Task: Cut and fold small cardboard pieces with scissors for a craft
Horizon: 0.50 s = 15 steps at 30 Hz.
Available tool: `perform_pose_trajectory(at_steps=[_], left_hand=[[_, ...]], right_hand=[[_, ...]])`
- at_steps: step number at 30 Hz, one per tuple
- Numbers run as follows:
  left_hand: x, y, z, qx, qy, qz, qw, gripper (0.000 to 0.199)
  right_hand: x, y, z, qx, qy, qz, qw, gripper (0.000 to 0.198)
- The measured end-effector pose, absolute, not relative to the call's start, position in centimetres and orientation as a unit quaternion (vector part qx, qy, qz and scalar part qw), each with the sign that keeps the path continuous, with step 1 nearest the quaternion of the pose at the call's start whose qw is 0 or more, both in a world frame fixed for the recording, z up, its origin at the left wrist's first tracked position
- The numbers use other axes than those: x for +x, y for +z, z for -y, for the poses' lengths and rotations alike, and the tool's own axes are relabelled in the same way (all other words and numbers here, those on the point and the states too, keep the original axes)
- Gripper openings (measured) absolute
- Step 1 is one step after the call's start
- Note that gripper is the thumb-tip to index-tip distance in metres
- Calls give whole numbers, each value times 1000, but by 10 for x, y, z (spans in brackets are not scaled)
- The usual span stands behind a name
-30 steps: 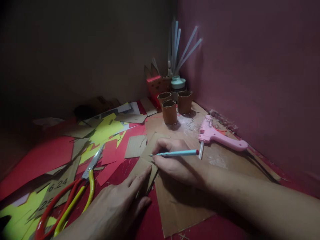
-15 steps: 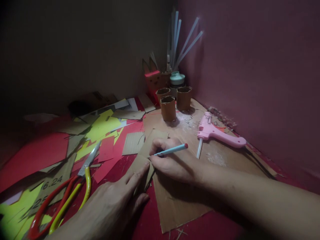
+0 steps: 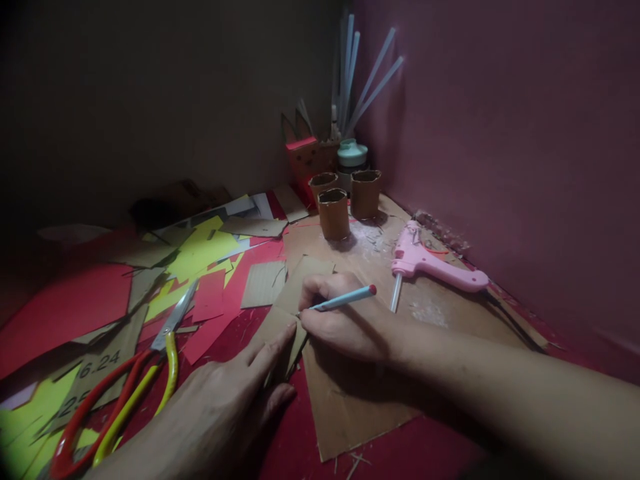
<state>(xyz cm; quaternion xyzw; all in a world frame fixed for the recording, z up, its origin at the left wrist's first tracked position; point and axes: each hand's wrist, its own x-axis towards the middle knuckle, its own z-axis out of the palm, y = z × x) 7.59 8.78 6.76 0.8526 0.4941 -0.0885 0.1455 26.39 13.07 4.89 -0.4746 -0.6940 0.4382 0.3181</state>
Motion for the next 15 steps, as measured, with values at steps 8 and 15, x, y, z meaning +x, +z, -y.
perform_pose_trajectory(at_steps=[8, 15], left_hand=[[76, 67, -89, 853, -102, -491, 143, 56], [74, 62, -91, 867, -76, -474, 130, 55]], right_hand=[[267, 47, -130, -489, 442, 678, 325, 8], [268, 45, -130, -487, 455, 669, 329, 8]])
